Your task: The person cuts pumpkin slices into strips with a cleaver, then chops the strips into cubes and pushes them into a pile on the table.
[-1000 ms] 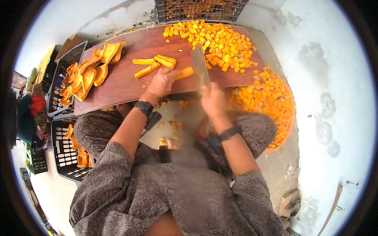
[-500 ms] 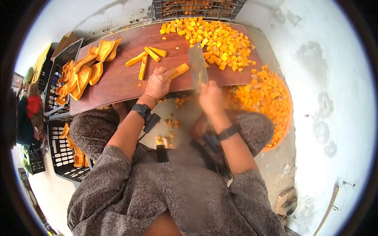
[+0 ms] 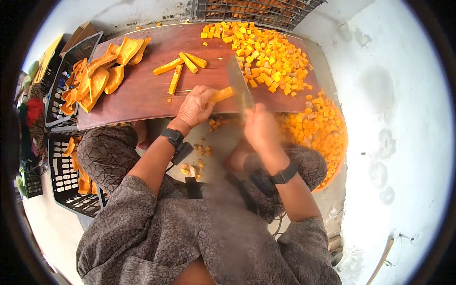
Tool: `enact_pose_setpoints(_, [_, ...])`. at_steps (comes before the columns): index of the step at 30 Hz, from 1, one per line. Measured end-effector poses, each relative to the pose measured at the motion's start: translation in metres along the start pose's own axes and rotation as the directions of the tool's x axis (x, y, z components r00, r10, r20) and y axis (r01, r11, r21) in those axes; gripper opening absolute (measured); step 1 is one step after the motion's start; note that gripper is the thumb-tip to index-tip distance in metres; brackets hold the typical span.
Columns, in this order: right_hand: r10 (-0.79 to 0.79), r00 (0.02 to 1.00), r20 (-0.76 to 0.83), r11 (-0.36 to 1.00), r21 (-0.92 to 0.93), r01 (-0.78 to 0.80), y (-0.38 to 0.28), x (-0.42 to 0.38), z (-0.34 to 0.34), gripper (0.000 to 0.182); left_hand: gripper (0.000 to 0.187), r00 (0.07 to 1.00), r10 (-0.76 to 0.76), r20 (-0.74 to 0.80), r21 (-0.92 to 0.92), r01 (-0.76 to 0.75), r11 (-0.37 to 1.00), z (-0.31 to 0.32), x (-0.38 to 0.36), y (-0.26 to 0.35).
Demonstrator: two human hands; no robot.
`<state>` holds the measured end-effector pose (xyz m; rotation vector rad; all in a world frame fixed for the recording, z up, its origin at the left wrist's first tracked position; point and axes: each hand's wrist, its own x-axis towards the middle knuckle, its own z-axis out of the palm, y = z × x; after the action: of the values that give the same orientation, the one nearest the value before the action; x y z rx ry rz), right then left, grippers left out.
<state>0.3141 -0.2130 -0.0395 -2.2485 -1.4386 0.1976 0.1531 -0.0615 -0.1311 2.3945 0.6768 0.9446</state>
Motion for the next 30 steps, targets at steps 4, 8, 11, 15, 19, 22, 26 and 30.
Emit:
enact_pose_setpoints(4, [-0.025,0.997,0.066,0.993,-0.117,0.032,-0.010,-0.002,-0.011,0.023,0.033,0.999,-0.035,0.010,0.018,0.035,0.999,-0.001,-0.001,-0.001])
enact_pose_setpoints(8, [-0.033,0.994,0.109,0.987,-0.155,0.049,-0.009,0.001,-0.012,0.021,0.031,0.999,-0.037,0.010,0.027,0.036,0.999,0.001,-0.001,-0.003])
enact_pose_setpoints(11, [-0.058,0.988,0.142,0.987,-0.138,0.078,-0.010,0.016,-0.010,0.019,0.029,0.999,-0.031,0.011,0.003,0.031,1.000,0.000,-0.001,-0.005])
enact_pose_setpoints(15, [-0.051,0.979,0.198,0.987,-0.142,0.080,-0.007,0.038,0.006,0.020,0.027,0.999,-0.040,0.028,-0.004,0.040,0.999,0.001,-0.001,-0.004])
enact_pose_setpoints(19, [-0.137,0.974,0.178,0.962,-0.209,0.174,-0.008,0.070,0.025,0.024,0.026,1.000,-0.018,0.005,-0.030,0.019,0.999,-0.001,0.001,-0.003])
enact_pose_setpoints(22, [-0.049,0.995,0.087,0.989,-0.134,0.060,-0.010,0.084,0.038,0.024,0.025,1.000,-0.011,-0.017,-0.026,0.011,1.000,0.002,-0.001,-0.007])
enact_pose_setpoints(26, [-0.014,0.998,0.065,0.994,-0.112,0.021,-0.006,0.080,0.029,0.025,0.024,0.996,-0.067,-0.062,-0.036,0.065,0.997,0.002,-0.002,-0.007])
enact_pose_setpoints(30, [0.021,0.990,0.136,0.994,-0.111,-0.006,-0.014,0.049,0.000,0.024,0.024,0.993,-0.102,-0.051,-0.050,0.099,0.994,0.003,0.000,-0.003])
